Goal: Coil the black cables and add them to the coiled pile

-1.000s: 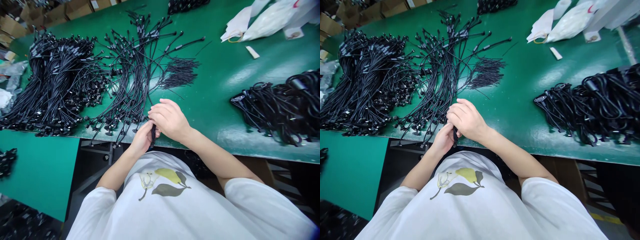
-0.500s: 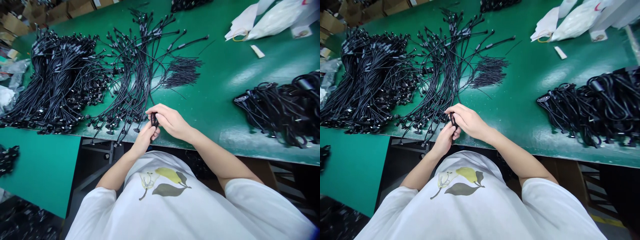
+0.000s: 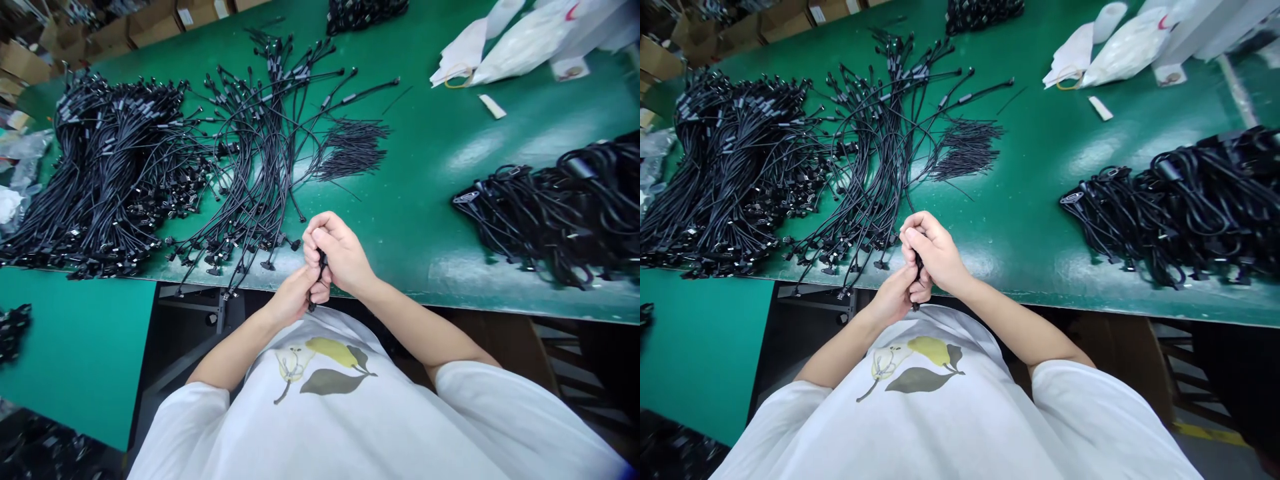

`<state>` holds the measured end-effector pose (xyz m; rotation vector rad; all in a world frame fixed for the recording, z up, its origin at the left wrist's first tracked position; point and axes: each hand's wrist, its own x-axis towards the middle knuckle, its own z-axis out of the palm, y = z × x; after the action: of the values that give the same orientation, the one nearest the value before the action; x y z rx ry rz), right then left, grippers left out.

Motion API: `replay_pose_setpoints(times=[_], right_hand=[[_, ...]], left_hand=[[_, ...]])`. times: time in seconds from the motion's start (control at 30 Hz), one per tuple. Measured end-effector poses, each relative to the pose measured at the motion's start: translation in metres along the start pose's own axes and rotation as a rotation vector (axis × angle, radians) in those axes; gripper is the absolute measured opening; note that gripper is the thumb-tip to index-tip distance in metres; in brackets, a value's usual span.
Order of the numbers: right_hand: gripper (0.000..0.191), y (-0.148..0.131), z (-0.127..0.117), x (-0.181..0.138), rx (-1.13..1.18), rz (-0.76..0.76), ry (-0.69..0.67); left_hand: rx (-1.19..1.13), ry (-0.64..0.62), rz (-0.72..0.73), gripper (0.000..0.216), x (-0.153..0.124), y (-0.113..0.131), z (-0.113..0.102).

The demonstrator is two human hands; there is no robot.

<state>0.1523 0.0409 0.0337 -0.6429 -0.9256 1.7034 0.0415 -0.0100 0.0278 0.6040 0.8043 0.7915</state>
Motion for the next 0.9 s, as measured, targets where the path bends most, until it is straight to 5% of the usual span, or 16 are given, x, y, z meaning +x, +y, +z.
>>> replay_pose_setpoints(times=[0.2, 0.5, 0.57, 0.67, 0.77, 0.83, 0.9], right_hand=[[0.035, -0.006, -0.002, 0.003, 0.163, 0.037, 0.158], [0.045, 0.006, -0.016, -0.002, 0.268, 0.061, 0.229], [0.054, 0.016, -0.023, -0.014, 0.188, 0.093, 0.176], [0.040, 0.011, -0.052, -0.032, -0.053, 0.156, 0.144], [0.029, -0.045, -0.105, -0.047, -0.569, 0.018, 0.461], [0.026, -0.106, -0.149, -0.058, -1.119, -0.148, 0.837], [0.039, -0.166, -0.190, -0.067, -1.292, -0.278, 1.070]], left_hand=[[0.411, 0.074, 0.094, 0.041, -0.013, -0.025, 0.003], [0.326, 0.270, 0.084, 0.047, 0.006, -0.036, 0.002], [0.428, 0.235, 0.056, 0.044, 0.012, -0.029, -0.001], [0.758, 0.000, 0.020, 0.038, 0.015, -0.022, -0.009], [1.185, 0.006, 0.260, 0.035, 0.011, -0.018, -0.026], [1.429, 0.215, 0.496, 0.042, 0.007, -0.013, -0.045], [1.601, 0.434, 0.647, 0.052, 0.002, -0.006, -0.065]])
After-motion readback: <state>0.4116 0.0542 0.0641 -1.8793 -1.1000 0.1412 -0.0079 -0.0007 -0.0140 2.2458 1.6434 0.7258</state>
